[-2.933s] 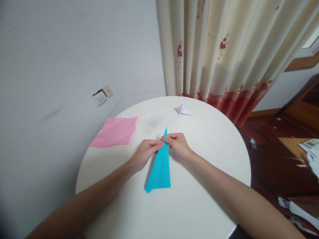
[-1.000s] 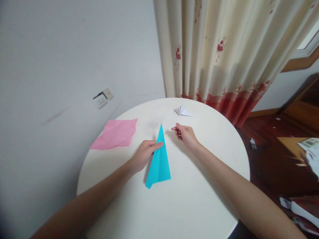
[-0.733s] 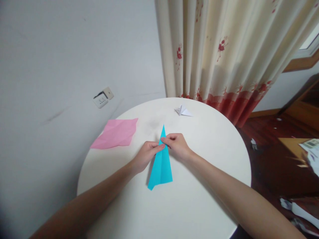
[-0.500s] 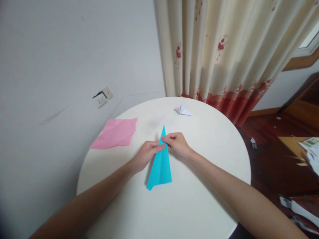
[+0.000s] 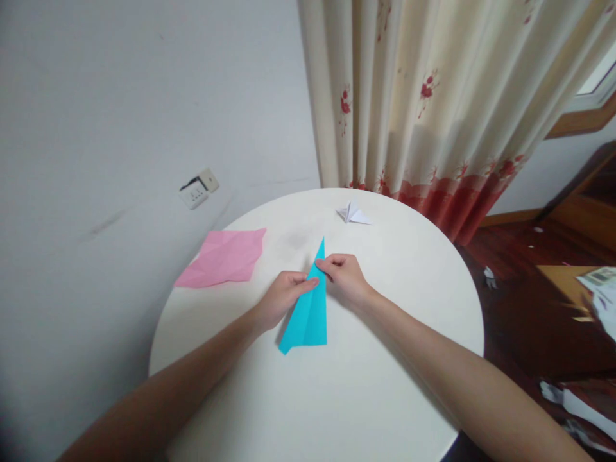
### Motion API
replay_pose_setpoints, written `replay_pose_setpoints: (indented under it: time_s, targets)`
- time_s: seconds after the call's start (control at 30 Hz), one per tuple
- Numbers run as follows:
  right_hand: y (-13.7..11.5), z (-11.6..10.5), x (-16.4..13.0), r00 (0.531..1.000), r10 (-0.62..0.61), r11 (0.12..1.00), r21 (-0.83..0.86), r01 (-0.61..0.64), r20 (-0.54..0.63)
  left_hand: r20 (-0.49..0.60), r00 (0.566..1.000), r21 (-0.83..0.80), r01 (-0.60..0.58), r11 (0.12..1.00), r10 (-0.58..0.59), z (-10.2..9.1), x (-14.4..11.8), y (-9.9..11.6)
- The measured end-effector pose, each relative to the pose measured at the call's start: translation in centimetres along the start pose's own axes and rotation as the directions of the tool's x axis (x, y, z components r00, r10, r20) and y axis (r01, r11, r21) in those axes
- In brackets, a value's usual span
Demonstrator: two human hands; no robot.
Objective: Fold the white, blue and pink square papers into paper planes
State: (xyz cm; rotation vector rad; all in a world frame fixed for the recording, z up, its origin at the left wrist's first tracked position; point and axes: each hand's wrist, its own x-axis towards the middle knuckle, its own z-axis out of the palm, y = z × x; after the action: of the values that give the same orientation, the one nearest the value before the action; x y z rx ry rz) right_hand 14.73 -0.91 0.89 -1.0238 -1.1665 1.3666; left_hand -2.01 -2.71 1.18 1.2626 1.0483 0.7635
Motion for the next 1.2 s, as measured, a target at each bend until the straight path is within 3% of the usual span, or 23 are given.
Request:
replay_pose_setpoints:
  time_s: [0.33, 0.7, 1.0, 1.2]
  targets:
    - [0.8, 0.3, 0.0, 0.994, 0.049, 0.998, 0.032, -0.052, 0.098, -0.09, 0.995, -0.015, -0.042, 0.999, 0.041, 0.0, 0.3, -0.2]
    - [1.0, -0.1, 0.3, 1.0, 0.01, 1.0, 0.029, -0.01, 0.013, -0.116, 0.992, 0.009, -0.047, 0.999, 0.047, -0.1, 0.5, -0.7]
    - [1.4, 0.5, 0.1, 0.998, 0.041, 0.998, 0.051, -0.044, 0.05, -0.207, 0.974, -0.023, -0.096, 0.995, 0.089, -0.8, 1.3, -1.6]
    - [0.6, 0.3, 0.0, 0.999, 0.025, 0.999, -0.024, -0.024, 0.033, -0.213, 0.974, -0.03, -0.089, 0.996, 0.08, -0.5, 1.2, -1.4]
